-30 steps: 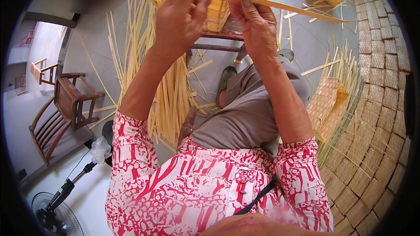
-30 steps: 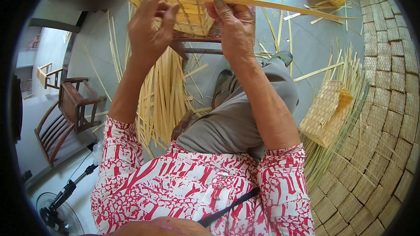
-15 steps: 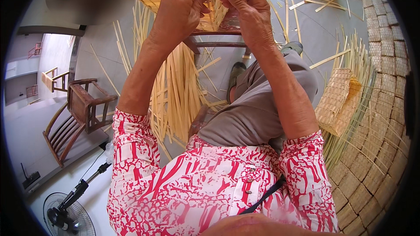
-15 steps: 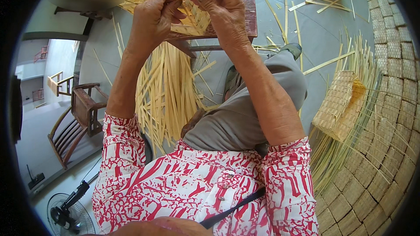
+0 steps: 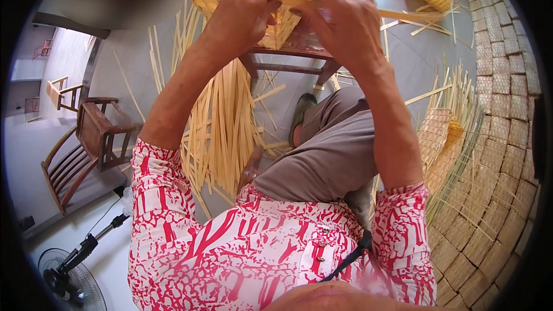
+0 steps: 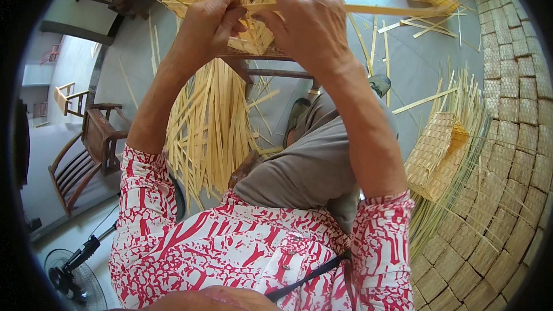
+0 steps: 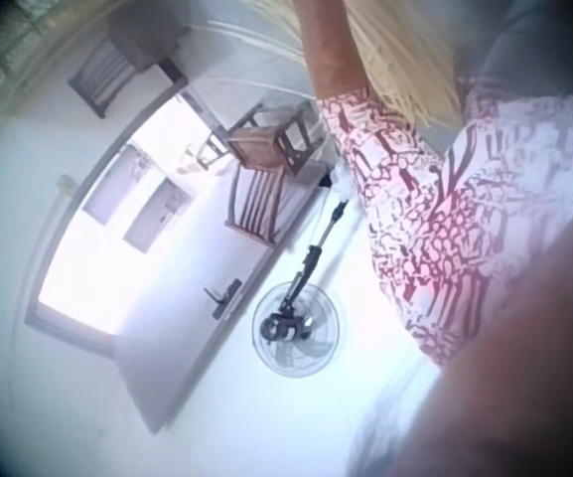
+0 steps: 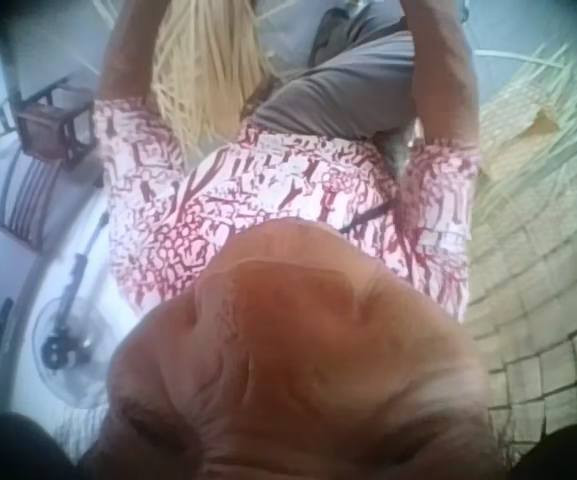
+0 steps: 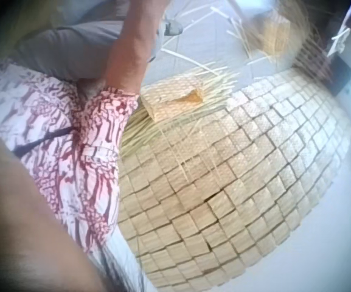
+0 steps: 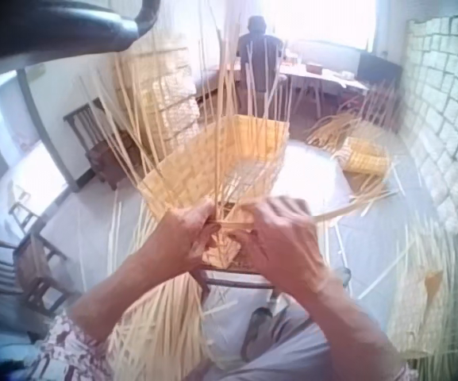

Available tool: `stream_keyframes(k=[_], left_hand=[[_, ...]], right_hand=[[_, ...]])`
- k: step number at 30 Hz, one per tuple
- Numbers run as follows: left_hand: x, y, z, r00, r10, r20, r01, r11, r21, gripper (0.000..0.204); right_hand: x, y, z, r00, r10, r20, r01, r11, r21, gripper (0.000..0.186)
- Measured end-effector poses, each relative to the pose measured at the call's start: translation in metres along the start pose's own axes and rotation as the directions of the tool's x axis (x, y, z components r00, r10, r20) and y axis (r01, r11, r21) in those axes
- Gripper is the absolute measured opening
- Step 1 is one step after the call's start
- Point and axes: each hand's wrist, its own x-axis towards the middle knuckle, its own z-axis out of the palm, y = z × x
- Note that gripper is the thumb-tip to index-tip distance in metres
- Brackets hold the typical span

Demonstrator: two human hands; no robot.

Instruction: The person weaves a basket by hand, interlacing thin bamboo strips through a pre-formed frame. They repeatedly pull strips through the structure and adjust the weave to maintain tension and alignment.

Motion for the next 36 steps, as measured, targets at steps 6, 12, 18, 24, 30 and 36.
stream_keyframes(k=[6, 12, 18, 24, 30, 36], left_hand=[[-0.003, -0.002, -0.008, 0.997, 0.066, 0.039, -0.061, 0.993, -0.104, 0.002], [-0.005, -0.007, -0.026, 0.981, 0.110, 0.161, -0.088, 0.987, -0.137, 0.004], [-0.004, -0.009, -0.033, 0.979, 0.079, 0.190, -0.033, 0.972, -0.233, 0.005], [0.011, -0.022, -0.042, 0.933, 0.221, 0.283, -0.172, 0.967, -0.188, 0.007], [0.005, -0.022, -0.044, 0.922, -0.017, 0.387, 0.176, 0.908, -0.380, 0.018], [0.012, -0.035, -0.041, 0.876, -0.019, 0.482, 0.278, 0.837, -0.471, 0.032]], right_hand=[[0.002, 0.008, 0.002, 0.957, 0.072, 0.280, -0.079, 0.997, 0.015, 0.032], [0.014, 0.032, 0.008, 0.946, -0.068, 0.317, 0.075, 0.997, -0.008, 0.046], [0.028, 0.037, 0.017, 0.905, -0.157, 0.395, 0.111, 0.984, 0.137, 0.029], [0.047, 0.036, 0.009, 0.895, -0.181, 0.408, 0.099, 0.972, 0.215, 0.027], [0.053, 0.039, 0.009, 0.880, -0.216, 0.423, 0.093, 0.951, 0.294, 0.030], [0.060, 0.037, 0.005, 0.857, -0.225, 0.464, 0.118, 0.962, 0.248, 0.028]])
